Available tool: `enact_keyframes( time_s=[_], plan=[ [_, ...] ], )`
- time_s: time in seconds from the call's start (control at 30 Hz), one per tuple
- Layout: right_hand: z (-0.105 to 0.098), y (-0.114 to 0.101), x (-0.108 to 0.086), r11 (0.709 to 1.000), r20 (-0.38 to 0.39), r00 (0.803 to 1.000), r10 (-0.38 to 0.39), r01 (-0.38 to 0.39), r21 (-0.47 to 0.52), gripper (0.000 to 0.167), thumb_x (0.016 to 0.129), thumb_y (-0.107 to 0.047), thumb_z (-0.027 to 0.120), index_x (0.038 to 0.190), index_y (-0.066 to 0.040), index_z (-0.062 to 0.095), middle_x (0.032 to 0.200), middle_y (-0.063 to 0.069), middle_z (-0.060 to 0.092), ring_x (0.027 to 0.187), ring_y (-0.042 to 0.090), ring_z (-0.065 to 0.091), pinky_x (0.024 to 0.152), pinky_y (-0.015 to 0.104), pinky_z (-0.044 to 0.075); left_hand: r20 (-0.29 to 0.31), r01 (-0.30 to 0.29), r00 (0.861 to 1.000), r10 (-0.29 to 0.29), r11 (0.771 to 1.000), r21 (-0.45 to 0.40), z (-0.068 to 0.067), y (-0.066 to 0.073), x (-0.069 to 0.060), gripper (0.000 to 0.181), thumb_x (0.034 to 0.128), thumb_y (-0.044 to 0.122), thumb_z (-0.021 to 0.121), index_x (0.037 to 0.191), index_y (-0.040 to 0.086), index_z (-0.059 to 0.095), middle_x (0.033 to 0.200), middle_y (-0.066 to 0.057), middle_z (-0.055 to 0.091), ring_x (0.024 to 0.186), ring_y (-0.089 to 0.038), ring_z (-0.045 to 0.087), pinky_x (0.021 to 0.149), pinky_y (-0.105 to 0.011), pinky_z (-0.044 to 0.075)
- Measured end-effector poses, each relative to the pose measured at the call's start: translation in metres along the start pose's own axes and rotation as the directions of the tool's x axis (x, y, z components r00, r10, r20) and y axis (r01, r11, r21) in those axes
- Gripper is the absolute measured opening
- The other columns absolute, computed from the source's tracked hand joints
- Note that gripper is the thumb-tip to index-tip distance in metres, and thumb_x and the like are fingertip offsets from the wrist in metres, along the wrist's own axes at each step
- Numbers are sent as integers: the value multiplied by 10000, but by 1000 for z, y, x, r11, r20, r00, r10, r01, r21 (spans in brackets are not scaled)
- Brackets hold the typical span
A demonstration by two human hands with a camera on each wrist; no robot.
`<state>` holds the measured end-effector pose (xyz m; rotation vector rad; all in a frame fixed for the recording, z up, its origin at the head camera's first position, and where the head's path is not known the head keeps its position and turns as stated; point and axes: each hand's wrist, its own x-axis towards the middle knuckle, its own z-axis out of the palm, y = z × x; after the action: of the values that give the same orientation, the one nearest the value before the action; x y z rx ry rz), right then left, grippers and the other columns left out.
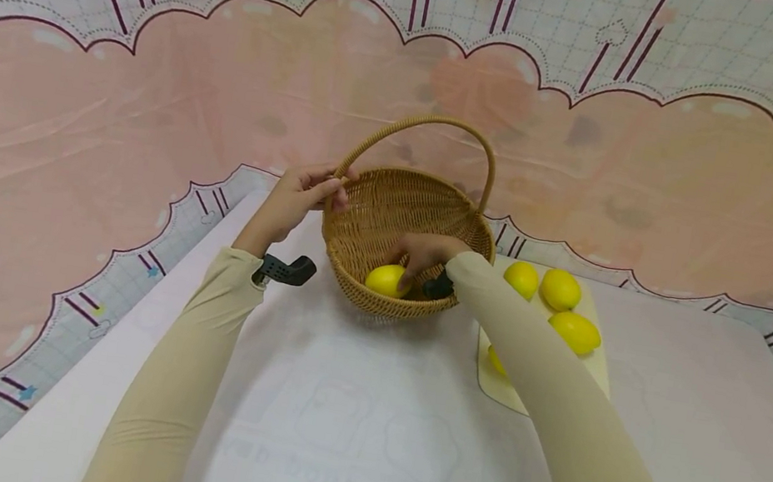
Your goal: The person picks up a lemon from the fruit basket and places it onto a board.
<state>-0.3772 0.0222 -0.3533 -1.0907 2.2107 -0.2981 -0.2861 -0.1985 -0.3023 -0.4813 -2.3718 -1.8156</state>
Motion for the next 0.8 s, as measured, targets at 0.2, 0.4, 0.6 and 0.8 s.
enact_keyframes(
  time_s=[0.2, 0.4, 0.6, 0.8],
  plan=[
    [-1, -2, 0, 1000, -6, 1000, -23, 23, -18, 443, 842, -177, 710, 1251, -50, 597, 1292, 113, 589, 1174, 259, 563, 996, 356, 481, -14, -15, 1000, 15, 1000, 4, 0, -1, 0, 295, 989, 112, 455, 1218, -55, 539, 723, 79, 602, 732, -41, 638, 768, -195, 553],
    [1, -2, 1, 1000, -12, 1000, -3, 3, 7, 440, 820, -181, 733, 1225, -58, 616, 1266, 102, 603, 1141, 241, 577, 967, 342, 498, -24, -32, 999, 32, 999, -10, 1, -4, -2, 290, 988, 137, 464, 1194, -46, 555, 732, 69, 602, 742, -54, 634, 778, -198, 553],
    [3, -3, 2, 998, -26, 999, 31, -29, 52, 469, 803, -171, 748, 1235, -56, 606, 1258, 101, 603, 1122, 230, 579, 945, 328, 510, -14, -60, 998, 59, 998, -22, 0, -6, -1, 313, 988, 126, 460, 1216, -77, 534, 730, 79, 605, 740, -44, 634, 766, -188, 552],
    [1, -4, 2, 999, -64, 998, 10, -7, 48, 463, 799, -128, 719, 1229, -13, 590, 1222, 133, 617, 1076, 232, 592, 910, 322, 519, -19, -51, 999, 51, 999, -6, -1, -7, 2, 309, 989, 125, 456, 1215, -72, 528, 724, 94, 610, 728, -44, 633, 773, -192, 548]
  ],
)
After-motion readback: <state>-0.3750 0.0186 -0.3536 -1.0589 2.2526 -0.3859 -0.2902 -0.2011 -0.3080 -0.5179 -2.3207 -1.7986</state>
